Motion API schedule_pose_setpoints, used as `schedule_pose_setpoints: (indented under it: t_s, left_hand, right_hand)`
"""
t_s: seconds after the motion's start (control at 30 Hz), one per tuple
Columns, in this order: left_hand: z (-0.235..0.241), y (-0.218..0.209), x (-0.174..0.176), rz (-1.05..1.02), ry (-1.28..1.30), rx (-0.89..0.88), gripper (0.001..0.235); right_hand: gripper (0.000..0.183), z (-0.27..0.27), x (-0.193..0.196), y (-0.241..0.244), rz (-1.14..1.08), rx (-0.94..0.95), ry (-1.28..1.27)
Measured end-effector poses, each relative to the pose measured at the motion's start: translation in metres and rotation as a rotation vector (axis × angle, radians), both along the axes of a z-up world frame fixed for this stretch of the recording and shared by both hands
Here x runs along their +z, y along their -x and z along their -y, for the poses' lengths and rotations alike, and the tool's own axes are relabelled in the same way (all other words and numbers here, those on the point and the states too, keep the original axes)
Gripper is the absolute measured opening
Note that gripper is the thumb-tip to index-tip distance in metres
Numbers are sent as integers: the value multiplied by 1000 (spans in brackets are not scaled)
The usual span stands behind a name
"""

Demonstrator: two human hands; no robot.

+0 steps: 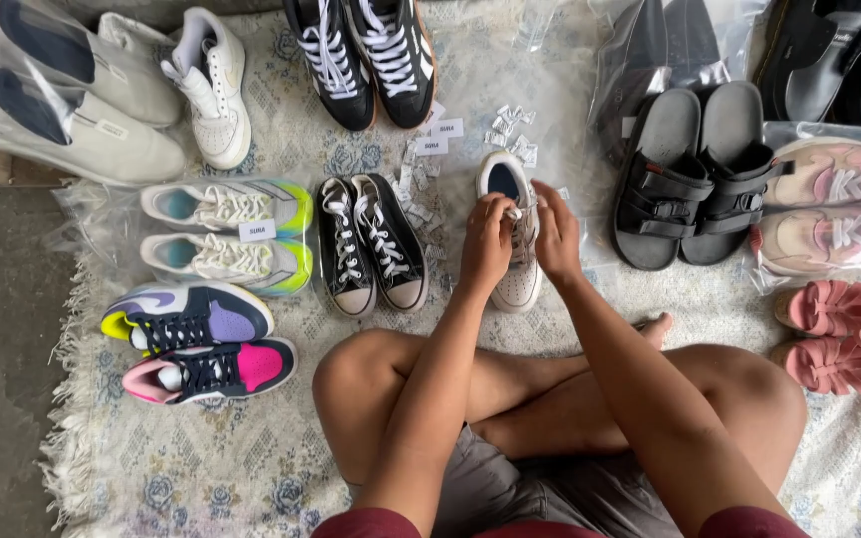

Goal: The person sits on a rug and cleans a white sneaker by spraying it with a liquid from a bottle and wiping it with their hands. They then place the shoe down and pick up a small white paper tag, which they insert into the shoe before continuing to wipe the exterior.

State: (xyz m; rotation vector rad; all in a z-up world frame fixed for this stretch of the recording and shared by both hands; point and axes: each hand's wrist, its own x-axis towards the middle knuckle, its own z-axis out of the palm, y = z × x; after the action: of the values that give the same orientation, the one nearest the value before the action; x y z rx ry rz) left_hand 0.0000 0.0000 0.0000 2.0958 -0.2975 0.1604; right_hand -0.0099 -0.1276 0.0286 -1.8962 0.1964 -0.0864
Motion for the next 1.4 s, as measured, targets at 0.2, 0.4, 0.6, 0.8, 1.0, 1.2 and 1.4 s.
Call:
schedule_pose_setpoints:
  t_s: [0.2,0.4,0.6,0.8,1.0,1.2,1.4]
  left_hand:
    - [6,-1,-2,23,62,-45,27]
    - [13,1,0,-15,8,-19,20]
    - [18,4,-4,6,-8,2,19]
    - [21,4,12,-10,-7,15,16]
    - [24,3,6,-150,-81,-2,15]
    - [28,2,2,-152,-66,-4,15]
    - [28,3,-1,-155,-75,3,16]
  right_hand:
    - [72,26,25,-106,226,74,315]
    - [81,67,-1,-222,242,83,469]
    - [91,71,6,-276,61,16,463]
    - [80,61,20,-308,-51,-270,148]
    - [73,71,-40,-350,114,-260,103]
    - [50,68,-27,-331,105,-223,127]
    - [56,68,3,-309,172,-118,219]
